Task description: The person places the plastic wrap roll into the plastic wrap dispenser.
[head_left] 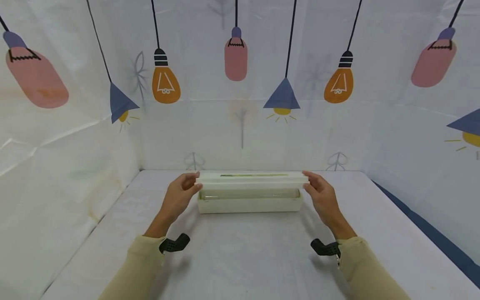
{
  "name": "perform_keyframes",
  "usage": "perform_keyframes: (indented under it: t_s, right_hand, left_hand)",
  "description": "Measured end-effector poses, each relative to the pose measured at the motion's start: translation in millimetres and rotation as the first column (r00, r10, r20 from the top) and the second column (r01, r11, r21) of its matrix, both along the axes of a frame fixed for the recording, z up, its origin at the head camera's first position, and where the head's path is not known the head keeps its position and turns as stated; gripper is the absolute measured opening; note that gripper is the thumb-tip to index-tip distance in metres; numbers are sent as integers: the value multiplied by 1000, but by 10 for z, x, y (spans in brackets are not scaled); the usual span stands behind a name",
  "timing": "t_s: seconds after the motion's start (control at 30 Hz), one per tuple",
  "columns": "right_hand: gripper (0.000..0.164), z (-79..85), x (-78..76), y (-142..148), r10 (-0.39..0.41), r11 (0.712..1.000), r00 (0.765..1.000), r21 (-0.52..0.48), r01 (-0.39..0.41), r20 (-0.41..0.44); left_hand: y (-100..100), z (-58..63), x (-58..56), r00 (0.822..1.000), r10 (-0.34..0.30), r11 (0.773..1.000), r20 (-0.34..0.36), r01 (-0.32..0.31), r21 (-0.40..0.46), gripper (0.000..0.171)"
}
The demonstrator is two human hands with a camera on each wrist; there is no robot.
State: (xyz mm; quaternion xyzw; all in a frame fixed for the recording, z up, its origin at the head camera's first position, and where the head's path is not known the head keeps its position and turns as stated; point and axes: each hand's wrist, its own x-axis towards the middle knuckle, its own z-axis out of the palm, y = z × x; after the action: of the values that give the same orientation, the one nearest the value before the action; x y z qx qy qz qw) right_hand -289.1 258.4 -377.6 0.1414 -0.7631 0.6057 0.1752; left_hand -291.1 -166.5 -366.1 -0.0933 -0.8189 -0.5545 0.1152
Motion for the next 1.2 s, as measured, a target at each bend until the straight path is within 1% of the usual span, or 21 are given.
perform_keyframes:
  t_s: [0.13,0.3,0.37,0.5,0.6,0.7,0.9,1.1,1.2]
  right_hand:
    - [45,-31,-9,16,44,999,999,3,-44,-13]
    - [44,-87,-21,49,60,997,998,44,-61,16]
    - [42,-118,-36,62,63,997,998,49,-64,29]
    - [40,-167,-60,77,71,996,997,46,-73,41]
    - [39,-194,-79,78,78,996,996,43,-80,44]
    - [39,-214,-96,80,79,995,996,49,-81,44]
    - [38,-243,-135,77,73,996,997,56,-75,36]
    - [37,-255,-125,74,75,995,997,59,-76,28]
    - [37,-262,-121,76,70,995,997,63,-71,29]
  left_hand:
    - [-21,-84,-16,1000,-16,1000,-5,16,3,38]
    - [-22,-203,-48,999,-43,998,2,43,44,34]
    - [-17,-242,-52,999,-48,997,-8,48,55,34]
    - [-6,-298,-65,997,-50,996,-54,54,68,39]
    - [0,-323,-68,995,-47,997,-89,52,60,42]
    - [4,-341,-73,994,-36,998,-104,41,45,40]
    - [1,-360,-74,994,-9,1000,-108,12,26,34]
    - [-10,-393,-59,993,-1,1000,-118,1,4,33]
    - [-4,-404,-52,992,3,1000,-128,-1,14,33]
